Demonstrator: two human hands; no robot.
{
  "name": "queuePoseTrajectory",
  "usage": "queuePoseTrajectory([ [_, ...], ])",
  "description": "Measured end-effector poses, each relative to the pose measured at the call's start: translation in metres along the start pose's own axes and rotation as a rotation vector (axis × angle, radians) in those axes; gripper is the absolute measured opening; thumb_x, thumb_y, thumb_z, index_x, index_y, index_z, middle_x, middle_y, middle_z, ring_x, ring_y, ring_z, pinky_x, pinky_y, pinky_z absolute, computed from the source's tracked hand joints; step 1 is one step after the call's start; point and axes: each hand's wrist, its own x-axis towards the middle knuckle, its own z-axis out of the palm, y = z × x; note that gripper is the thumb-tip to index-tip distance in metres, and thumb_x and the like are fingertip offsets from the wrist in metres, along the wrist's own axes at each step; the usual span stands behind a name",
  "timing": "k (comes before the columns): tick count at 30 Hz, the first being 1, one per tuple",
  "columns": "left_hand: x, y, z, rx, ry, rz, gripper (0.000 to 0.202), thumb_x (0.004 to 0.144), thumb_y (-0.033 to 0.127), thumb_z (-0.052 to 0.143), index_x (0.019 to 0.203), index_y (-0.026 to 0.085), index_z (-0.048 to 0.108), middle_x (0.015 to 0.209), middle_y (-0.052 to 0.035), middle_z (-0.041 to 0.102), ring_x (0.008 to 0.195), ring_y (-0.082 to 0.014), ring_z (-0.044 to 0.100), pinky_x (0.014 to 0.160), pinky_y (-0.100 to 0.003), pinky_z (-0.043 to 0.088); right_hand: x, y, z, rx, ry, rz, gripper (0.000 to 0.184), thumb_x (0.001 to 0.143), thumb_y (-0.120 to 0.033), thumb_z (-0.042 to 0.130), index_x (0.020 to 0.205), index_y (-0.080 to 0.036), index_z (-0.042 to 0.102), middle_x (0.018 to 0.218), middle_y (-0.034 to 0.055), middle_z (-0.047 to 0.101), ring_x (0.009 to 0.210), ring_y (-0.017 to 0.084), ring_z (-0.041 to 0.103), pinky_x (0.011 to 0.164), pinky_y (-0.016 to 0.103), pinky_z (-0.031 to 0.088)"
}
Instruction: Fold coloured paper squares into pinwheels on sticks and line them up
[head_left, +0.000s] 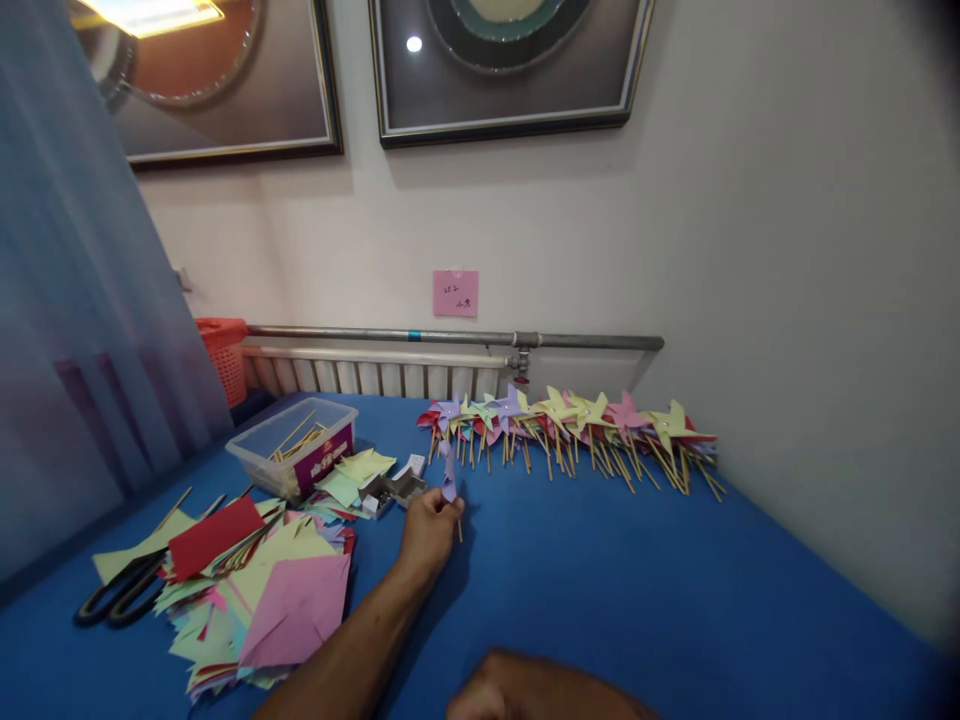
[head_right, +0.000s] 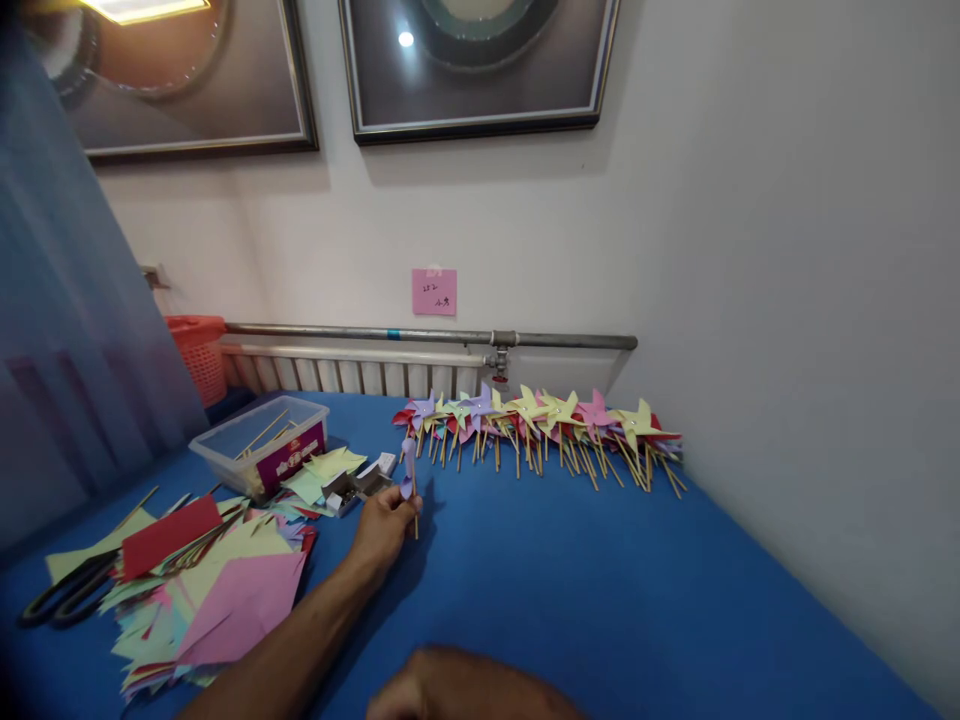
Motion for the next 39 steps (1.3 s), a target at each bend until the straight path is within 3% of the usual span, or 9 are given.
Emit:
queuePoseTrajectory([
  [1,0.000,0.001,-0.001,-0.015,-0.014,-0.003,0.031,0.063,0.043,0.071,0.057,0.018,0.054,0.045,0.0059,0.046,0.041,-0.0072,0.038,0.046,-0.021,0.028,0.003,0.000,-0.006,0.031,0.053,0.011,0.011,0.089,-0.028,0.063,0.085,-0.019,0.067,0.076,-0.0040,0.065,0.067,0.011,0.060,0.062,0.020,0.046],
  [2,-0.001,0.001,-0.001,-0.026,-0.030,-0.005,0.032,0.062,0.044,0.072,0.057,0.018,0.054,0.045,0.0059,0.046,0.041,-0.0071,0.038,0.046,-0.021,0.028,0.006,0.000,-0.013,0.122,0.213,0.020,0.010,0.087,-0.026,0.061,0.080,-0.019,0.064,0.071,-0.0043,0.061,0.062,0.009,0.057,0.059,0.020,0.043],
  [5,-0.004,0.001,0.001,-0.018,-0.071,-0.018,0.034,0.062,0.045,0.074,0.057,0.018,0.054,0.043,0.0056,0.048,0.040,-0.0071,0.038,0.045,-0.021,0.026,0.015,0.007,-0.036,0.175,0.813,0.035,0.015,0.087,-0.030,0.055,0.074,-0.021,0.055,0.060,-0.0064,0.047,0.052,0.009,0.043,0.051,0.021,0.034],
  [7,-0.007,-0.001,0.004,-0.015,-0.096,-0.026,0.033,0.061,0.045,0.075,0.059,0.018,0.056,0.042,0.0054,0.049,0.039,-0.0074,0.038,0.044,-0.021,0.026,0.019,0.015,-0.046,0.126,0.939,0.047,0.011,0.082,-0.029,0.060,0.076,-0.021,0.055,0.059,-0.0068,0.047,0.052,0.010,0.043,0.052,0.022,0.034],
  [16,-0.013,-0.010,0.017,-0.128,-0.091,-0.061,0.038,0.055,0.046,0.081,0.059,0.016,0.058,0.049,0.0042,0.054,0.044,-0.0078,0.043,0.047,-0.022,0.032,0.040,0.037,-0.043,0.072,0.954,0.115,0.018,0.082,-0.033,0.055,0.069,-0.021,0.054,0.055,-0.0046,0.054,0.049,0.011,0.050,0.049,0.023,0.036],
  [23,-0.016,-0.011,0.021,-0.033,-0.119,-0.088,0.038,0.064,0.052,0.073,0.063,0.017,0.060,0.046,0.0044,0.050,0.041,-0.0090,0.040,0.043,-0.023,0.027,0.035,0.044,-0.059,0.034,1.139,0.146,0.022,0.084,-0.038,0.053,0.069,-0.022,0.054,0.053,-0.0053,0.052,0.048,0.012,0.048,0.049,0.024,0.035],
  [26,-0.017,-0.010,0.020,0.041,-0.136,-0.064,0.037,0.069,0.053,0.067,0.060,0.018,0.058,0.048,0.0033,0.050,0.041,-0.0096,0.040,0.043,-0.023,0.026,0.030,0.043,-0.064,0.057,1.129,0.140,0.022,0.084,-0.040,0.052,0.070,-0.023,0.053,0.053,-0.0056,0.051,0.048,0.012,0.045,0.049,0.024,0.035],
  [33,-0.004,0.002,-0.007,0.158,0.120,0.147,0.025,0.078,0.041,0.059,0.062,0.021,0.056,0.056,0.0039,0.050,0.055,-0.0126,0.045,0.055,-0.024,0.035,0.029,0.039,-0.054,-0.001,1.075,0.088,0.019,0.085,-0.037,0.052,0.073,-0.022,0.054,0.055,-0.0063,0.048,0.052,0.012,0.043,0.053,0.024,0.032],
  [39,-0.006,0.006,-0.008,0.164,-0.095,0.129,0.022,0.077,0.037,0.062,0.063,0.022,0.063,0.055,0.0027,0.053,0.051,-0.0127,0.043,0.054,-0.025,0.033,0.031,0.042,-0.054,-0.020,1.046,0.087,0.018,0.086,-0.034,0.051,0.073,-0.022,0.054,0.057,-0.0054,0.049,0.053,0.012,0.044,0.054,0.025,0.032],
])
